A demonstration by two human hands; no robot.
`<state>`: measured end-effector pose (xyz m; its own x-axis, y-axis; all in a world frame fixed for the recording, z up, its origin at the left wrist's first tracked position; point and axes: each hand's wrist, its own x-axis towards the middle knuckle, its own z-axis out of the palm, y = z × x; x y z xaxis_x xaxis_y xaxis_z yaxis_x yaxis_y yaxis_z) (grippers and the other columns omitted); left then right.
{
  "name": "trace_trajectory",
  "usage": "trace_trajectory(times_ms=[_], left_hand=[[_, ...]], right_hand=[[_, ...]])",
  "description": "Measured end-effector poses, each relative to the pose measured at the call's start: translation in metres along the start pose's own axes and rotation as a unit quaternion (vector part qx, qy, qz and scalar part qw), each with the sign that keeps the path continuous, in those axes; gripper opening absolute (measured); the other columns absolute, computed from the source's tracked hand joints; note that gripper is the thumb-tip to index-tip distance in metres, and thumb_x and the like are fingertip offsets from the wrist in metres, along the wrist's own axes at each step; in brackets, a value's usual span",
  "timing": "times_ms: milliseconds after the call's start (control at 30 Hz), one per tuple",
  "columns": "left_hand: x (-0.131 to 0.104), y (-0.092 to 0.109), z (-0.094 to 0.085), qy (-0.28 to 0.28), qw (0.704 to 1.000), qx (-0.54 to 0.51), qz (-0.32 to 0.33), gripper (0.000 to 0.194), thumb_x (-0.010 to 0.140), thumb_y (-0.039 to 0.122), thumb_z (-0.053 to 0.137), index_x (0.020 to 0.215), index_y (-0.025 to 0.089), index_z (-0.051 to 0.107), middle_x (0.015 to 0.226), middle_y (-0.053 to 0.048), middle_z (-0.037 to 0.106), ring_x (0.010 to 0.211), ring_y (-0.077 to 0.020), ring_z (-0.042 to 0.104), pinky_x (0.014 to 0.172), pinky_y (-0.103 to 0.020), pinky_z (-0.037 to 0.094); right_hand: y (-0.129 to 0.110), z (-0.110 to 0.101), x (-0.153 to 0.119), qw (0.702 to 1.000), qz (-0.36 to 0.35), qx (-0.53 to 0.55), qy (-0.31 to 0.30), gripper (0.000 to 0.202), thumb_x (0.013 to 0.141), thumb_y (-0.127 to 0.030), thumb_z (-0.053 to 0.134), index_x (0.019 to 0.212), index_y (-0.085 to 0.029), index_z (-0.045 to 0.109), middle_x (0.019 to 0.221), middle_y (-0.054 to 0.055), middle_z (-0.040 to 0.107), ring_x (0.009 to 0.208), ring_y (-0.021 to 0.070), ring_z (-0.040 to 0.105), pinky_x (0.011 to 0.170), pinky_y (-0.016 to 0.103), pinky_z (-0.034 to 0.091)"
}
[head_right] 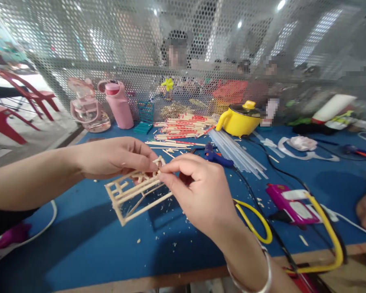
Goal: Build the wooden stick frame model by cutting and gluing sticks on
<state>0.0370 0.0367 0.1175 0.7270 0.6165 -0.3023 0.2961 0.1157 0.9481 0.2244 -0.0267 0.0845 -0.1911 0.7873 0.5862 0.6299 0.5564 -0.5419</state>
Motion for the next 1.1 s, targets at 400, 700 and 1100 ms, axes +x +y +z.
trace_trajectory(times_ms=[400, 700, 1100], left_hand=[[0.000, 0.006, 0.003, -0.006, 1.000, -0.006, -0.019, 0.015, 0.067, 0.019, 0.057, 0.069, 0.015, 0.072, 0.057, 0.001, 0.055, 0.054, -0.0103, 0.048, 0.051, -0.020, 0.036], [-0.006, 0.011, 0.004, 0.014, 0.992, 0.126, -0.005, 0.019, 0.075, 0.032, 0.060, 0.064, 0.018, 0.067, 0.055, 0.003, 0.051, 0.052, -0.0091, 0.043, 0.051, -0.019, 0.036], [-0.011, 0.008, 0.002, 0.091, 0.984, 0.150, 0.014, 0.014, 0.077, 0.021, 0.059, 0.066, 0.017, 0.067, 0.056, 0.003, 0.053, 0.051, -0.0073, 0.048, 0.050, -0.017, 0.039]], right_hand=[[0.000, -0.004, -0.002, 0.988, 0.111, 0.089, -0.058, 0.004, 0.078, -0.021, 0.068, 0.075, -0.024, 0.067, 0.074, -0.005, 0.067, 0.063, 0.0084, 0.060, 0.053, 0.018, 0.048], [0.002, 0.003, 0.000, 0.953, 0.178, 0.240, -0.058, 0.018, 0.074, -0.024, 0.073, 0.080, -0.024, 0.056, 0.069, -0.006, 0.060, 0.057, 0.0072, 0.056, 0.049, 0.017, 0.046], [-0.004, 0.009, -0.004, 0.964, 0.145, 0.221, -0.016, 0.014, 0.079, -0.025, 0.069, 0.091, -0.024, 0.060, 0.079, -0.003, 0.064, 0.061, 0.0092, 0.059, 0.049, 0.020, 0.045]])
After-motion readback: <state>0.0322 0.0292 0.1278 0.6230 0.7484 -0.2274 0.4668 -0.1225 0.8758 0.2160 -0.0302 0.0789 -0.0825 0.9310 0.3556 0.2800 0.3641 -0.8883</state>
